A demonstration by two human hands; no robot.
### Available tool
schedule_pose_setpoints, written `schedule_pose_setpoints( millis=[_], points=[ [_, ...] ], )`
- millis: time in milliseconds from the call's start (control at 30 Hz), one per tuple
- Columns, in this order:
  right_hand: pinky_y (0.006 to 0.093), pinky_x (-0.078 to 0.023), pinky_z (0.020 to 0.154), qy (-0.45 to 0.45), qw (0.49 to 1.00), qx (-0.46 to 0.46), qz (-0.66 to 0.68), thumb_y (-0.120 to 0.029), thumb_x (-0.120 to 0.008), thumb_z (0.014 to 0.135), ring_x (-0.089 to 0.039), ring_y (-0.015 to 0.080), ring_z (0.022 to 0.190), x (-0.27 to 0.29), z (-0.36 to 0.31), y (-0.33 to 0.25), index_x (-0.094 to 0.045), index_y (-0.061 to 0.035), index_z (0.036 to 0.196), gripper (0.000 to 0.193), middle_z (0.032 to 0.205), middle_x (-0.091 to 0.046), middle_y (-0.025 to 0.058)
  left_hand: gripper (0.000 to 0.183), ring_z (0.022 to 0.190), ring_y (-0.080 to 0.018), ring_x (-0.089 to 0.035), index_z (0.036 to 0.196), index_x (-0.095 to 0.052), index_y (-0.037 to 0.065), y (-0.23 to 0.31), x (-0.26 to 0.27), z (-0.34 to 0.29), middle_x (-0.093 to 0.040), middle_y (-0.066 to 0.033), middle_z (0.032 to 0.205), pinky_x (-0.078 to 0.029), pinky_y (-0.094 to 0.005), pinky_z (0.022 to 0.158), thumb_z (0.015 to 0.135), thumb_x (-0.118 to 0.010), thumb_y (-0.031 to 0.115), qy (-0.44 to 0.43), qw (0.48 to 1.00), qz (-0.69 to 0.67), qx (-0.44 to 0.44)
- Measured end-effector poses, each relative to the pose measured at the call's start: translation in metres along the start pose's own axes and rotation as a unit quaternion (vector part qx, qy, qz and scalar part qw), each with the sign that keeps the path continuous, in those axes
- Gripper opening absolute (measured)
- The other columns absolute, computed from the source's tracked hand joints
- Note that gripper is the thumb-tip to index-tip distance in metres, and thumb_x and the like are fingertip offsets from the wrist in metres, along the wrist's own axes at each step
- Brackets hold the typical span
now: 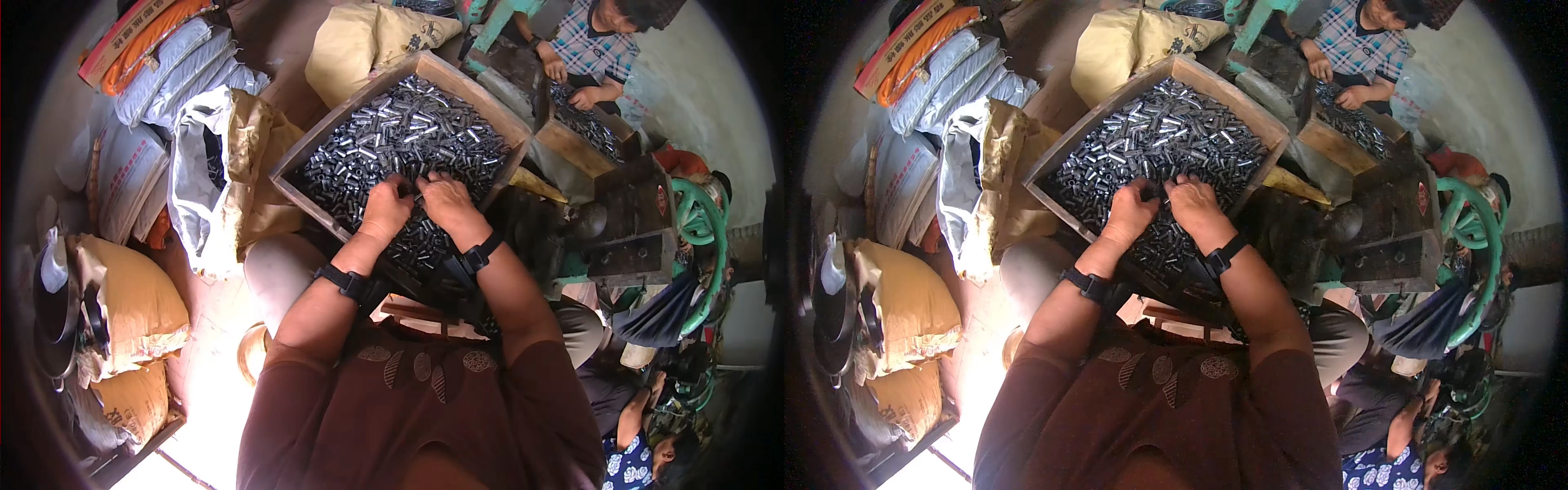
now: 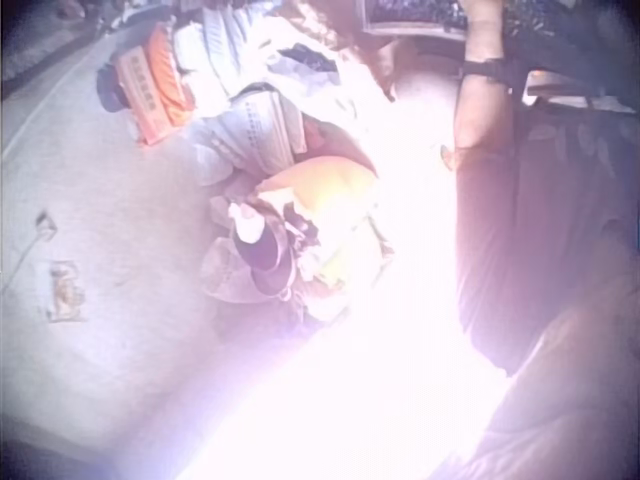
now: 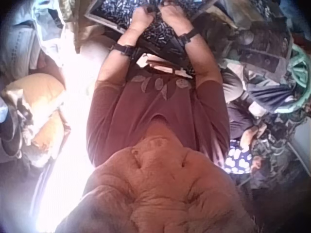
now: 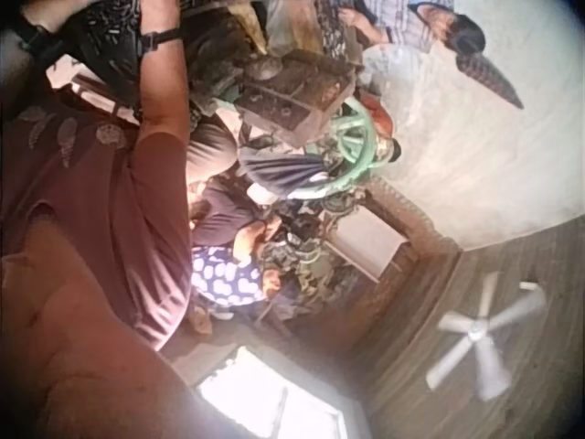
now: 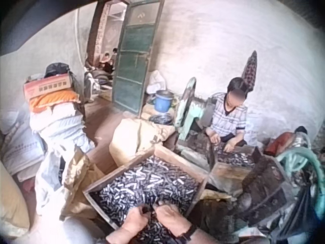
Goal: Operating a manual metal fabrication machine to process small cylindrical components.
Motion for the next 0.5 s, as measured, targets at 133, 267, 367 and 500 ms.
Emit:
schedule_pose_setpoints(
  millis=[133, 267, 367, 500],
  points=[
    [0.0377, -0.048, 0.071, 0.010, 0.999, -0.027, 0.025, -0.012, -0.054, 0.076, -0.059, 0.0293, 0.084, 0.016, -0.015, 0.000, -0.059, -0.0075, 0.097, 0.022, 0.091, -0.060, 0.0135, 0.018, 0.056, -0.0180, -0.060, 0.089, -0.059, 0.002, 0.015, 0.006, -0.003, -0.063, -0.0115, 0.071, -0.047, -0.0298, 0.051, 0.072, -0.062, 0.006, -0.002, 0.994, -0.109, -0.007],
    [0.0368, -0.048, 0.069, 0.144, 0.938, -0.102, 0.297, -0.014, -0.061, 0.075, -0.060, 0.0315, 0.076, 0.036, -0.045, 0.029, -0.062, -0.0036, 0.092, 0.020, 0.084, -0.061, 0.0179, 0.010, 0.044, -0.0055, -0.048, 0.086, -0.059, 0.002, 0.006, -0.014, -0.014, -0.060, -0.0052, 0.067, -0.035, -0.0204, 0.036, 0.079, -0.062, 0.008, -0.103, 0.943, -0.277, 0.153],
    [0.0264, -0.045, 0.052, 0.134, 0.827, -0.186, 0.513, -0.013, -0.061, 0.079, -0.059, 0.0173, 0.060, 0.032, -0.069, 0.045, -0.063, -0.0033, 0.091, 0.015, 0.071, -0.062, 0.0084, 0.009, 0.040, -0.0036, -0.041, 0.085, -0.059, 0.003, 0.007, -0.024, -0.023, -0.058, -0.0029, 0.065, -0.028, -0.0175, 0.033, 0.080, -0.062, 0.010, -0.126, 0.885, -0.398, 0.207],
    [0.0176, -0.038, 0.043, 0.107, 0.715, -0.257, 0.641, -0.013, -0.060, 0.082, -0.051, 0.0039, 0.052, 0.030, -0.095, 0.042, -0.063, -0.0035, 0.092, 0.014, 0.066, -0.058, -0.0013, 0.008, 0.043, -0.0016, -0.034, 0.088, -0.057, 0.006, 0.011, -0.040, -0.040, -0.055, -0.0010, 0.068, -0.022, -0.0149, 0.036, 0.081, -0.060, 0.010, -0.173, 0.782, -0.537, 0.264]
  ],
)
Point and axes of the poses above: each hand's wrist, its own z-axis towards the middle knuckle, its own x-axis out of the back of the hand, y = z × x, the point moved 9 cm from there along z, towards the middle knuckle
